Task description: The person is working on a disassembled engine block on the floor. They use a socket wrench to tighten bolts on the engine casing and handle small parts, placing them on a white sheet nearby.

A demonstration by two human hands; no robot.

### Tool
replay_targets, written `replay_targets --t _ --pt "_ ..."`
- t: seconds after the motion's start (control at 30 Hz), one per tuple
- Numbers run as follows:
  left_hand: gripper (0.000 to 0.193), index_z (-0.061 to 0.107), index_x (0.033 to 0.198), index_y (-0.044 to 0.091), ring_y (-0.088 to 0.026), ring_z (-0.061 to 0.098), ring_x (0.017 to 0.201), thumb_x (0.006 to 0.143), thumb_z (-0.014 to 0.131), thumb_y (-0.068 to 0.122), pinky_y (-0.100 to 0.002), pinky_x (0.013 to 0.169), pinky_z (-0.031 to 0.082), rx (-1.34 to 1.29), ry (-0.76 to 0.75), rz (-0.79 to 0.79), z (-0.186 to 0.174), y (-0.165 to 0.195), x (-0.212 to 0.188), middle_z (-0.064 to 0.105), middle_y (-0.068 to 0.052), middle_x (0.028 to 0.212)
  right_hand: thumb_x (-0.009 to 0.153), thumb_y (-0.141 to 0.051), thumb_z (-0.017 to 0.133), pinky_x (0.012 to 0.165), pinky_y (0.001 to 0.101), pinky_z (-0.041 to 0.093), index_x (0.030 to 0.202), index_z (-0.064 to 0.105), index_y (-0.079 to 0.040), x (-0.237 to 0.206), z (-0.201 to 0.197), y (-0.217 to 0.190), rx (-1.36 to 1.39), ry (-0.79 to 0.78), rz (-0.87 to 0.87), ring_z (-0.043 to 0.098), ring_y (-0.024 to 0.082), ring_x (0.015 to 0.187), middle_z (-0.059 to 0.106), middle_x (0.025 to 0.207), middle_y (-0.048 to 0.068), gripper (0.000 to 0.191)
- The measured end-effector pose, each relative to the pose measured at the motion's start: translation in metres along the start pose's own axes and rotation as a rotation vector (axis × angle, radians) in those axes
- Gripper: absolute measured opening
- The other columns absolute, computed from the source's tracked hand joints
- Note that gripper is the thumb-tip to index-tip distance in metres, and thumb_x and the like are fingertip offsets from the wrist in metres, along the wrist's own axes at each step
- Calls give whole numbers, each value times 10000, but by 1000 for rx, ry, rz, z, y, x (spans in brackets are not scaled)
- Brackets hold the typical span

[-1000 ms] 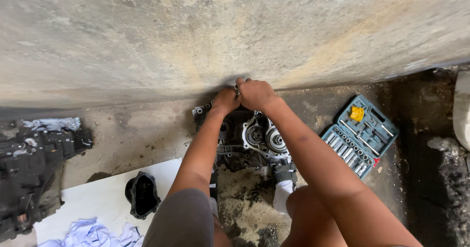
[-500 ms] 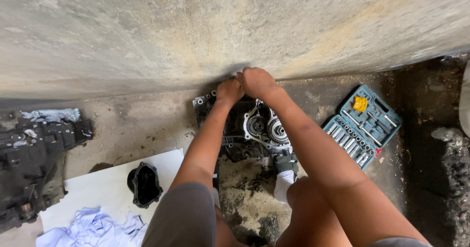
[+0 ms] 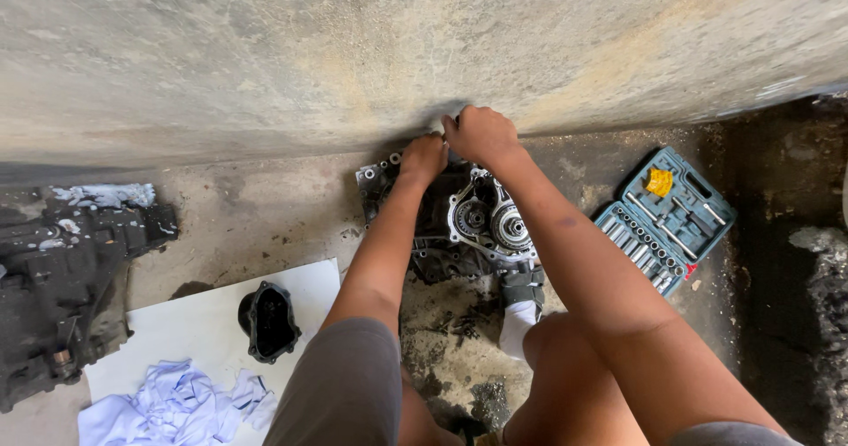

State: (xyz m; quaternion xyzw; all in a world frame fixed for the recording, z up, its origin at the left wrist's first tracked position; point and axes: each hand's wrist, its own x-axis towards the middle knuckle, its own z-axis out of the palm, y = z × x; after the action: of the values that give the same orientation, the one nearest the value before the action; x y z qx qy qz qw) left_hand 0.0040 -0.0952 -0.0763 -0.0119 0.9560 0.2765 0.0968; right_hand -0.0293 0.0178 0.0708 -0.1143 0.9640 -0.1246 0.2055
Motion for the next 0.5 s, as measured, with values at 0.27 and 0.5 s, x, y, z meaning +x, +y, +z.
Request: replay_targets --t 0.27,0.5 --pt "320 764 956 110 -351 735 929 917 625 396 -472 820 582 85 24 -113 -6 5 -3 756 -157 971 1045 -448 459 854 512 564 945 753 -20 0 12 -4 -73 29 34 724 421 946 741 976 246 529" --pt "447 669 1206 65 -375 709 962 944 617 423 -498 839 559 112 33 18 -7 -8 -7 725 -205 1068 1044 -386 551 800 489 574 1109 672 4 14 34 17 -199 -10 -292 728 398 927 750 954 220 413"
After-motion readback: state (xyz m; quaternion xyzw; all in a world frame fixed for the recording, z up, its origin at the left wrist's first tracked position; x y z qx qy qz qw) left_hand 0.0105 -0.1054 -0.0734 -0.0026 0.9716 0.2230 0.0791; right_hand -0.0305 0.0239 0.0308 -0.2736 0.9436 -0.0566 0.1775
